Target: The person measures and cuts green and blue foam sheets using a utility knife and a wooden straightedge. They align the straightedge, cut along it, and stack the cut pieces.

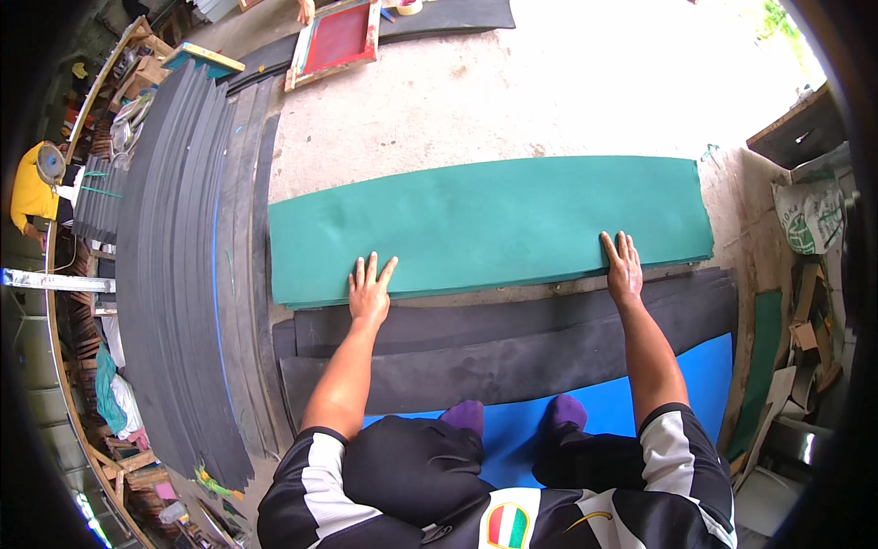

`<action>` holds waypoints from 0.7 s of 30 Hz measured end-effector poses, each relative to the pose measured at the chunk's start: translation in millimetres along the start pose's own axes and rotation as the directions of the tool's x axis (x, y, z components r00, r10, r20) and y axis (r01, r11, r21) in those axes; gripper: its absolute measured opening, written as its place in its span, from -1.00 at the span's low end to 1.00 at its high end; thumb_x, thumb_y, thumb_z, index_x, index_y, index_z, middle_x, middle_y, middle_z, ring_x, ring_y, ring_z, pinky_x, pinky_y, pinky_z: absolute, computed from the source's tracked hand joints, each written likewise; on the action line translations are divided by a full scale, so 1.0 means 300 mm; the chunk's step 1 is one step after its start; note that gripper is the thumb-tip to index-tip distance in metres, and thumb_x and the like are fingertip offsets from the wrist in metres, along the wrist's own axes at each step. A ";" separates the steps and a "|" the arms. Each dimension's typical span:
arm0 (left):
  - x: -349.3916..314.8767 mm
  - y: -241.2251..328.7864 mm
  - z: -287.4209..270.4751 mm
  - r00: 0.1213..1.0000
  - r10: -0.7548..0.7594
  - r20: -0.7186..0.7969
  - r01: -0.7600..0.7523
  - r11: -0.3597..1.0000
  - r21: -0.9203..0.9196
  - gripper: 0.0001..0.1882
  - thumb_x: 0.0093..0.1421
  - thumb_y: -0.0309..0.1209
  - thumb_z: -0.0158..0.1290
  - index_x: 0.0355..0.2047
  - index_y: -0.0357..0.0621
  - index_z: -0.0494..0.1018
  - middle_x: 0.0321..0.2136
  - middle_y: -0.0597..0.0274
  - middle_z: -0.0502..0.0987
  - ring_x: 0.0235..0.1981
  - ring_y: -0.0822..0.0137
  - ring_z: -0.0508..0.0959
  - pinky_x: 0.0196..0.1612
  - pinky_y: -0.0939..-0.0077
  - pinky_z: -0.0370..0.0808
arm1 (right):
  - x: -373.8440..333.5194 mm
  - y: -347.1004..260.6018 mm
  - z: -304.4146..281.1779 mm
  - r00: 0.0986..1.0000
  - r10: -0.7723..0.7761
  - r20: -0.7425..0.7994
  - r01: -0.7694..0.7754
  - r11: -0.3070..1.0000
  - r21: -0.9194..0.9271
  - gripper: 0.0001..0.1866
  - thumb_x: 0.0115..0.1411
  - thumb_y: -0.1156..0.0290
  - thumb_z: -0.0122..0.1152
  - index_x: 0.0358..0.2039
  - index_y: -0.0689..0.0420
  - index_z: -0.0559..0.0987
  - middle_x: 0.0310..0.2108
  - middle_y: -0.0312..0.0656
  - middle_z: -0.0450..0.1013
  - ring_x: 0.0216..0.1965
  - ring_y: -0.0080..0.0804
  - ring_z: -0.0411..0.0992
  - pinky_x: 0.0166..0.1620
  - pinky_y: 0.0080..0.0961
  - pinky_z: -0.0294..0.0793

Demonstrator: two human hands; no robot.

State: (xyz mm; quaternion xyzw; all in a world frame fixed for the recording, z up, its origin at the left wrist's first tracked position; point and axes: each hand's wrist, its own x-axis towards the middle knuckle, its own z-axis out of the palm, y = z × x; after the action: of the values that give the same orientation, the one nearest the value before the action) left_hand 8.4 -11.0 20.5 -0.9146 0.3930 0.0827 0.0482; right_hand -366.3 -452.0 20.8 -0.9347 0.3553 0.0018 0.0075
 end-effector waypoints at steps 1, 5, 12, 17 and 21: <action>-0.008 -0.003 0.006 1.000 -0.001 -0.001 0.001 1.000 0.009 -0.04 0.20 -0.64 0.01 0.47 0.68 0.09 0.52 0.24 0.06 0.50 -0.07 0.08 0.44 -0.16 0.20 | -0.001 -0.001 0.000 1.000 -0.004 -0.008 0.004 1.000 0.008 -0.12 0.18 0.77 -0.05 0.48 -0.23 0.24 0.45 0.10 0.16 0.47 0.07 0.13 0.45 -0.14 0.18; -0.009 -0.007 0.003 1.000 0.004 0.017 -0.004 1.000 0.015 -0.09 0.20 -0.48 0.10 0.48 0.67 0.09 0.52 0.26 0.06 0.51 -0.06 0.06 0.44 -0.16 0.19 | -0.004 0.010 0.005 0.999 -0.031 -0.035 0.031 0.999 0.013 -0.12 0.15 0.69 0.03 0.49 -0.22 0.23 0.44 0.10 0.17 0.46 0.09 0.13 0.45 -0.12 0.17; 0.026 0.034 -0.201 0.968 -0.029 0.251 0.057 0.993 -0.102 0.00 0.05 0.26 0.28 0.47 0.53 0.15 0.51 0.13 0.04 0.51 0.01 0.01 0.48 -0.14 0.03 | 0.041 -0.048 -0.254 0.949 -0.053 0.311 0.072 0.996 -0.051 -0.05 0.03 0.15 0.34 0.49 -0.20 0.24 0.46 0.04 0.17 0.45 0.11 0.14 0.48 0.11 0.03; 0.206 0.179 -0.290 0.949 -0.132 0.286 0.170 0.979 -0.115 0.27 -0.13 0.41 0.34 0.53 0.58 -0.06 0.58 0.07 -0.33 0.57 -0.08 -0.27 0.47 -0.45 -0.12 | 0.193 -0.195 -0.289 0.932 -0.092 0.351 0.102 0.995 -0.012 -0.02 0.18 -0.36 0.17 0.54 -0.33 0.10 0.54 0.03 0.01 0.54 0.04 -0.04 0.51 0.15 -0.10; 0.315 0.279 -0.229 0.892 -0.143 0.429 0.209 0.971 -0.112 0.49 -0.30 0.47 0.39 0.55 0.63 -0.27 0.56 0.02 -0.56 0.55 -0.20 -0.53 0.38 -0.68 -0.18 | 0.285 -0.338 -0.159 0.978 0.013 0.208 -0.021 0.999 0.038 -0.07 0.23 -0.53 -0.04 0.54 -0.54 0.01 0.60 -0.03 -0.23 0.60 -0.01 -0.30 0.52 0.21 -0.24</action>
State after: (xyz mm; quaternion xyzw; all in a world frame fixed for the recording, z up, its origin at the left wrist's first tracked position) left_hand 19.3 -146.3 68.1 -0.9084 0.2813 0.3021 0.0673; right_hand -235.2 -433.7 69.0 -0.9260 0.3607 0.0922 0.0630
